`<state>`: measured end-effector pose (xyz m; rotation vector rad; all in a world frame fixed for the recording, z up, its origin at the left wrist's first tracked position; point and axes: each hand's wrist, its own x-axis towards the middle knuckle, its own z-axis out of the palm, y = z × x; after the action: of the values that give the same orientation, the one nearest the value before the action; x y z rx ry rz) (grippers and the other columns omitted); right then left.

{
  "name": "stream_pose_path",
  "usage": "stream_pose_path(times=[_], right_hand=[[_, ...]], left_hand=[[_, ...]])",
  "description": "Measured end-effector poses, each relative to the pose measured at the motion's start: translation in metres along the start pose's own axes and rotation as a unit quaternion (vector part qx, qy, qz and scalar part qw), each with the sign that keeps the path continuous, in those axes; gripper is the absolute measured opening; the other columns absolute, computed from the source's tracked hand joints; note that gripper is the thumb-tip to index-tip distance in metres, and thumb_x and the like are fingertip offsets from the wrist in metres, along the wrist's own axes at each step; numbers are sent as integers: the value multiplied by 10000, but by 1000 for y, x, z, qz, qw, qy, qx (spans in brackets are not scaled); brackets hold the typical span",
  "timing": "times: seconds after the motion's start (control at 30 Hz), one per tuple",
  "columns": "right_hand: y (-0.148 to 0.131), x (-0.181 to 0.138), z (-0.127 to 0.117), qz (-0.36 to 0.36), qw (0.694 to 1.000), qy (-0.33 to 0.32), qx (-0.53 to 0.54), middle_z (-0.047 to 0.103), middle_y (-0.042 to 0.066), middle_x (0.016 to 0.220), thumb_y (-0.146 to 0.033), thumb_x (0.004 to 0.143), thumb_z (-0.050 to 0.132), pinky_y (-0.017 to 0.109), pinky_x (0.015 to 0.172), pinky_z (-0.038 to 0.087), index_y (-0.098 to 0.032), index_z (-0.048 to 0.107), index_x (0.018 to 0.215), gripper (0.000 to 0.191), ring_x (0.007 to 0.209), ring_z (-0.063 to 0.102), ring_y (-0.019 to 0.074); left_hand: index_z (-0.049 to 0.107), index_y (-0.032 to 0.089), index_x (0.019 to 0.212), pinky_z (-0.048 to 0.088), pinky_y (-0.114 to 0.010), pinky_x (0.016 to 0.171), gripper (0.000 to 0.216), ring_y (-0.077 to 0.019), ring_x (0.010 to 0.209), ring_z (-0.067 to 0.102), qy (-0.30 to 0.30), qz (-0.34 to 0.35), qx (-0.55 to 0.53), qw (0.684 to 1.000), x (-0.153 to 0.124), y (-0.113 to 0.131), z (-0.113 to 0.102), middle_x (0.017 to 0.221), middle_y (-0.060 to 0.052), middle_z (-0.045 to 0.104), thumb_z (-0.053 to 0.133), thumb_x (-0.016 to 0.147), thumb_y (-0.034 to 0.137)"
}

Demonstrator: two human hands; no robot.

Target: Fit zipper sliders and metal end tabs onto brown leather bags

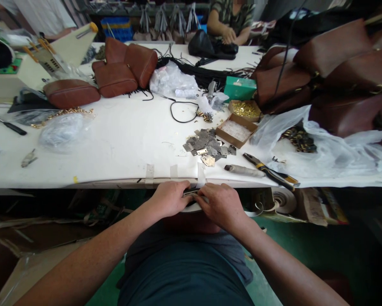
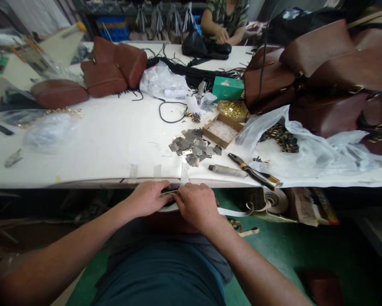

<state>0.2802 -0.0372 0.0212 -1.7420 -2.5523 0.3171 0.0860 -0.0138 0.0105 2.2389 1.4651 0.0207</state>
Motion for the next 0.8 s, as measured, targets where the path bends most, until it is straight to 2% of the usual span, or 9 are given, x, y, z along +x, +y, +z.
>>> stream_pose_path(times=[0.2,0.4,0.53,0.63,0.73,0.8], right_hand=[[0,-4,4,10,1000,-21,12,780,35,905,-434,1010,597,338,684,302,-246,729,877,265,810,678,232],[2,-10,3,4,999,-25,23,794,59,910,-444,1031,559,327,681,322,-235,740,908,303,790,694,230],[6,-8,10,-4,999,-20,45,795,67,912,-379,1033,560,316,707,360,-223,755,900,283,796,691,215],[5,-10,11,-40,995,-10,90,788,75,912,-287,1011,584,309,730,380,-193,753,878,235,825,688,210],[-4,-24,-6,-114,968,-27,221,777,54,877,-249,993,629,279,723,398,-179,753,856,197,784,678,171],[-8,-41,-26,-196,920,-39,336,762,21,820,-297,997,658,255,730,410,-194,759,867,194,754,667,141]], left_hand=[[683,229,1053,489,-329,682,278,-294,838,755,-8,-2,50,999,-3,6,2,884,-83,787,544,985,460],[662,212,1042,487,-324,695,347,-289,854,758,-18,8,69,997,-3,6,6,901,-96,786,502,1013,518],[649,214,1036,455,-322,667,322,-285,835,759,-14,13,92,996,-4,8,10,881,-88,785,476,1029,486],[647,218,1016,429,-313,646,265,-273,826,757,-13,12,95,995,-5,9,12,859,-71,780,501,1016,439],[658,226,1039,418,-312,647,260,-272,825,752,-11,-1,109,994,-2,5,12,849,-66,774,500,1017,431],[667,223,1053,414,-314,652,284,-280,831,748,-7,-28,126,992,-1,2,11,857,-80,774,498,1021,449]])
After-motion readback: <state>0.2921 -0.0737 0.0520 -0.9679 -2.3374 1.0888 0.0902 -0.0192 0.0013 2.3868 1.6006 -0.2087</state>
